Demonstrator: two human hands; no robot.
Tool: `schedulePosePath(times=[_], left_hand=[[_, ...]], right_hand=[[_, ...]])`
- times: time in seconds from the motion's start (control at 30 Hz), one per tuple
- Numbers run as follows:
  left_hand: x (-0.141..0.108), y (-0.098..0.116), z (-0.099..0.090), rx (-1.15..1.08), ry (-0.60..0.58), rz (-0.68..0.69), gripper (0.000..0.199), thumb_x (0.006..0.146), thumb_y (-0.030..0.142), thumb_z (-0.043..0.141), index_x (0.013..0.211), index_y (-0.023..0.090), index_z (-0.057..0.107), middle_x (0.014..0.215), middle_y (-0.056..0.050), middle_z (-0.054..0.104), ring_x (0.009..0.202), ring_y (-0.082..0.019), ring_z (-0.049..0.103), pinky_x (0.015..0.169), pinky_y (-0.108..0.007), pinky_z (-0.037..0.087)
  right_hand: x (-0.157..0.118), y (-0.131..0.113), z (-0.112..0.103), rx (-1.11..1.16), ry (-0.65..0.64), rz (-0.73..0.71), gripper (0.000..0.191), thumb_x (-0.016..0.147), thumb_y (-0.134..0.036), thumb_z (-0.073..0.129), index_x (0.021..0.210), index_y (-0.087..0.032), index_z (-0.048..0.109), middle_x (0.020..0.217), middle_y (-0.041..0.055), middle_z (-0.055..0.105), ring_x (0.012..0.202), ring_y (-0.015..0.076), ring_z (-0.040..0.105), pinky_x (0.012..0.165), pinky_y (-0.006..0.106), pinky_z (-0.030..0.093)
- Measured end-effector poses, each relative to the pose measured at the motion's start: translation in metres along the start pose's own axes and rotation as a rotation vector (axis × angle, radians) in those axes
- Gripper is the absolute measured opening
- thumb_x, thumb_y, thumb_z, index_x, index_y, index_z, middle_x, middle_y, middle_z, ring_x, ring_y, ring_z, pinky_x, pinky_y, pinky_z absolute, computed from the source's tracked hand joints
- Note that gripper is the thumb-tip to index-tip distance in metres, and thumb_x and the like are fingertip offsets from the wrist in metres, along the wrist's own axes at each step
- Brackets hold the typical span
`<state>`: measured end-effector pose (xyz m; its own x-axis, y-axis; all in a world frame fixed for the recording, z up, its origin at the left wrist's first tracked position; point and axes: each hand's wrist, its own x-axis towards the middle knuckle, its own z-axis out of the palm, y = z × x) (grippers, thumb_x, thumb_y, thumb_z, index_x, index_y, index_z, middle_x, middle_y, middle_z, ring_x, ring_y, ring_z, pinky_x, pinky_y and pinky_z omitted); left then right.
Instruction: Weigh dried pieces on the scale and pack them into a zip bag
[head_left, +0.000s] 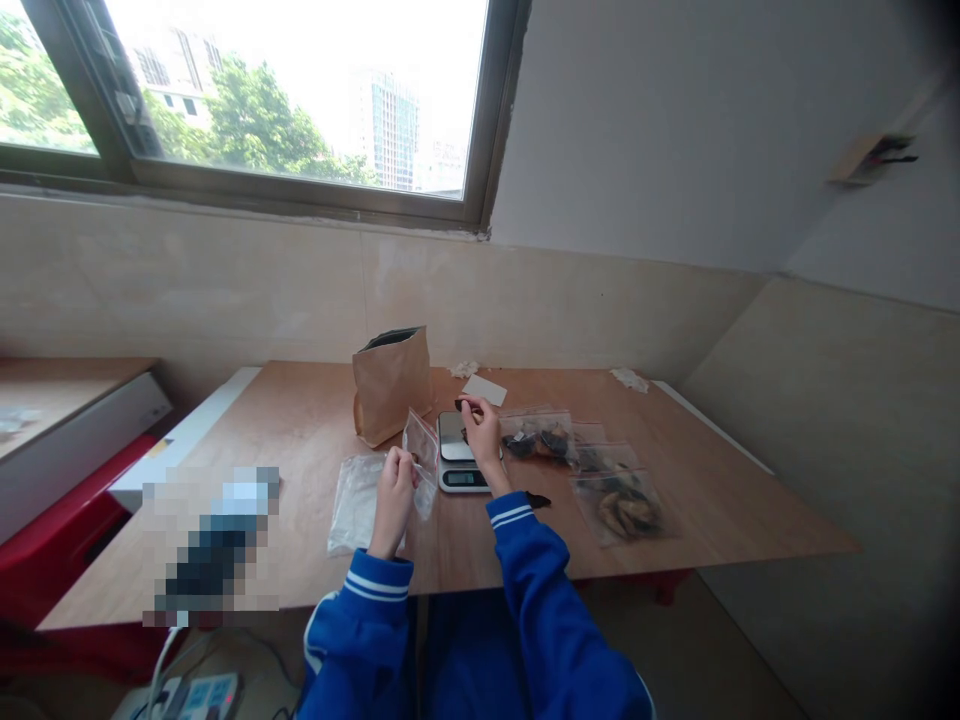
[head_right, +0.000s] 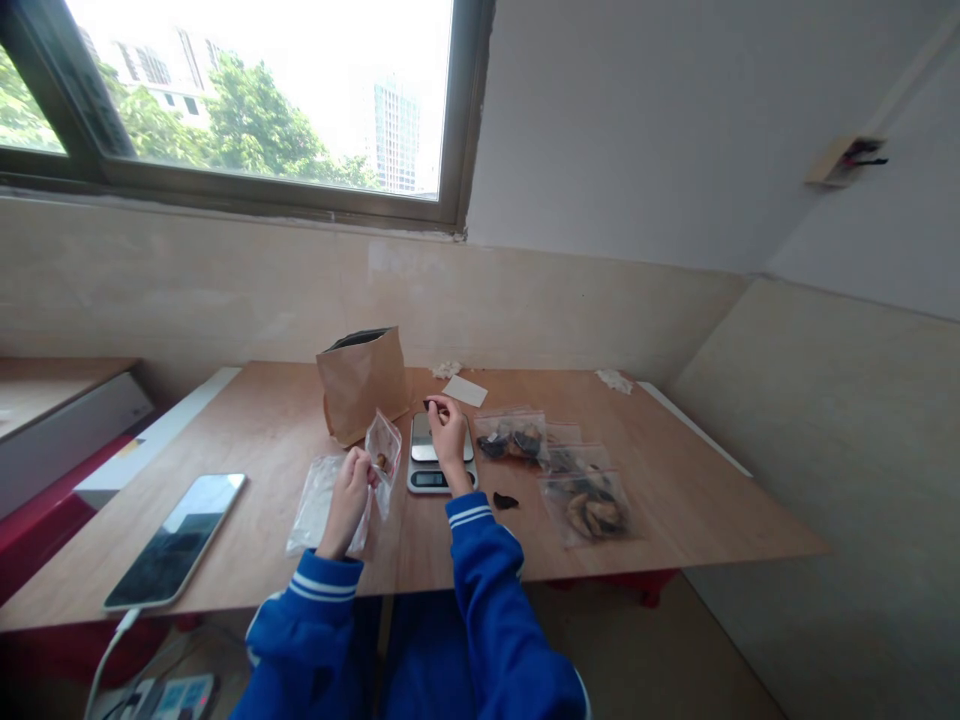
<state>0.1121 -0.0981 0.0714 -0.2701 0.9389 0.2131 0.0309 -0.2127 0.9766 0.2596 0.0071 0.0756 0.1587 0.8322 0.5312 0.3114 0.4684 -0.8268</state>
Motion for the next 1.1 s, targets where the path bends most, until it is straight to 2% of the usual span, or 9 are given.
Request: schedulePosePath(times=[0.17, 0.3, 0.43, 0.53, 0.6, 0.73, 0.83, 0.97, 1.1], left_hand=[[-0.001, -0.006, 0.006, -0.005, -0.008, -0.023, 0.027, 0.090, 0.039, 0.041, 0.068, 0.022, 0.039, 0.060, 0.005, 0.041, 0.057, -0.013, 0.042, 0.059, -0.026, 0.036], [-0.002, -0.007, 0.008, -0.021, -0.005, -0.024, 0.027, 0.089, 0.040, 0.042, 0.069, 0.022, 0.040, 0.059, 0.005, 0.042, 0.056, -0.013, 0.042, 0.058, -0.026, 0.035], [-0.003, -0.007, 0.008, -0.076, -0.028, -0.027, 0.027, 0.091, 0.040, 0.042, 0.072, 0.022, 0.041, 0.060, 0.005, 0.043, 0.056, -0.013, 0.044, 0.058, -0.026, 0.037], [-0.003, -0.009, 0.006, -0.114, -0.024, -0.037, 0.027, 0.091, 0.043, 0.043, 0.073, 0.022, 0.041, 0.060, 0.005, 0.044, 0.056, -0.013, 0.045, 0.058, -0.026, 0.038], [-0.002, -0.010, 0.006, -0.130, -0.009, -0.035, 0.029, 0.091, 0.045, 0.044, 0.073, 0.022, 0.040, 0.059, 0.005, 0.044, 0.055, -0.012, 0.045, 0.057, -0.025, 0.038], [-0.002, -0.009, 0.006, -0.147, -0.012, -0.011, 0.033, 0.090, 0.048, 0.046, 0.071, 0.022, 0.040, 0.059, 0.005, 0.045, 0.055, -0.012, 0.047, 0.057, -0.025, 0.039], [-0.004, -0.006, 0.009, -0.157, -0.056, -0.010, 0.033, 0.089, 0.049, 0.048, 0.071, 0.022, 0.040, 0.057, 0.006, 0.045, 0.053, -0.012, 0.047, 0.056, -0.026, 0.040], [-0.006, -0.004, 0.012, -0.174, -0.076, -0.001, 0.033, 0.089, 0.048, 0.049, 0.071, 0.022, 0.041, 0.058, 0.006, 0.044, 0.052, -0.012, 0.047, 0.055, -0.025, 0.041], [-0.005, -0.004, 0.008, -0.205, -0.062, -0.022, 0.032, 0.089, 0.047, 0.049, 0.071, 0.022, 0.040, 0.059, 0.006, 0.044, 0.054, -0.011, 0.047, 0.059, -0.026, 0.044]], right_hand=[[0.000, -0.043, 0.015, 0.280, -0.007, 0.109, 0.035, 0.087, -0.044, 0.052, 0.101, -0.015, 0.065, 0.100, 0.0098, 0.069, 0.084, 0.0169, 0.063, 0.072, 0.028, 0.051], [-0.011, -0.067, 0.029, 0.334, -0.122, 0.154, 0.035, 0.086, -0.047, 0.054, 0.099, -0.017, 0.065, 0.095, 0.0076, 0.069, 0.074, 0.0152, 0.063, 0.058, 0.024, 0.049], [-0.021, -0.074, 0.031, 0.205, -0.270, 0.125, 0.027, 0.085, -0.041, 0.055, 0.092, -0.018, 0.065, 0.091, 0.0060, 0.069, 0.075, 0.0150, 0.064, 0.066, 0.025, 0.052], [-0.026, -0.075, 0.023, 0.032, -0.314, 0.054, 0.020, 0.086, -0.035, 0.054, 0.090, -0.018, 0.065, 0.094, 0.0062, 0.069, 0.083, 0.0159, 0.065, 0.075, 0.028, 0.052], [-0.028, -0.077, 0.017, -0.069, -0.346, 0.038, 0.017, 0.086, -0.031, 0.053, 0.089, -0.019, 0.064, 0.093, 0.0057, 0.069, 0.081, 0.0157, 0.065, 0.074, 0.027, 0.051], [-0.029, -0.082, 0.011, -0.268, -0.432, 0.067, 0.015, 0.089, -0.024, 0.050, 0.083, -0.018, 0.063, 0.078, 0.0036, 0.067, 0.070, 0.0156, 0.063, 0.067, 0.027, 0.048], [-0.028, -0.084, 0.016, -0.386, -0.362, 0.044, 0.016, 0.091, -0.026, 0.050, 0.086, -0.018, 0.062, 0.086, 0.0074, 0.067, 0.081, 0.0183, 0.063, 0.076, 0.029, 0.048], [-0.024, -0.080, 0.021, -0.339, -0.303, -0.010, 0.029, 0.096, -0.040, 0.042, 0.092, -0.019, 0.062, 0.095, 0.0086, 0.064, 0.091, 0.0193, 0.061, 0.083, 0.030, 0.047], [-0.013, -0.047, 0.005, -0.431, -0.153, -0.070, 0.034, 0.098, -0.036, 0.034, 0.095, -0.019, 0.063, 0.098, 0.0095, 0.063, 0.098, 0.0207, 0.058, 0.091, 0.032, 0.043]])
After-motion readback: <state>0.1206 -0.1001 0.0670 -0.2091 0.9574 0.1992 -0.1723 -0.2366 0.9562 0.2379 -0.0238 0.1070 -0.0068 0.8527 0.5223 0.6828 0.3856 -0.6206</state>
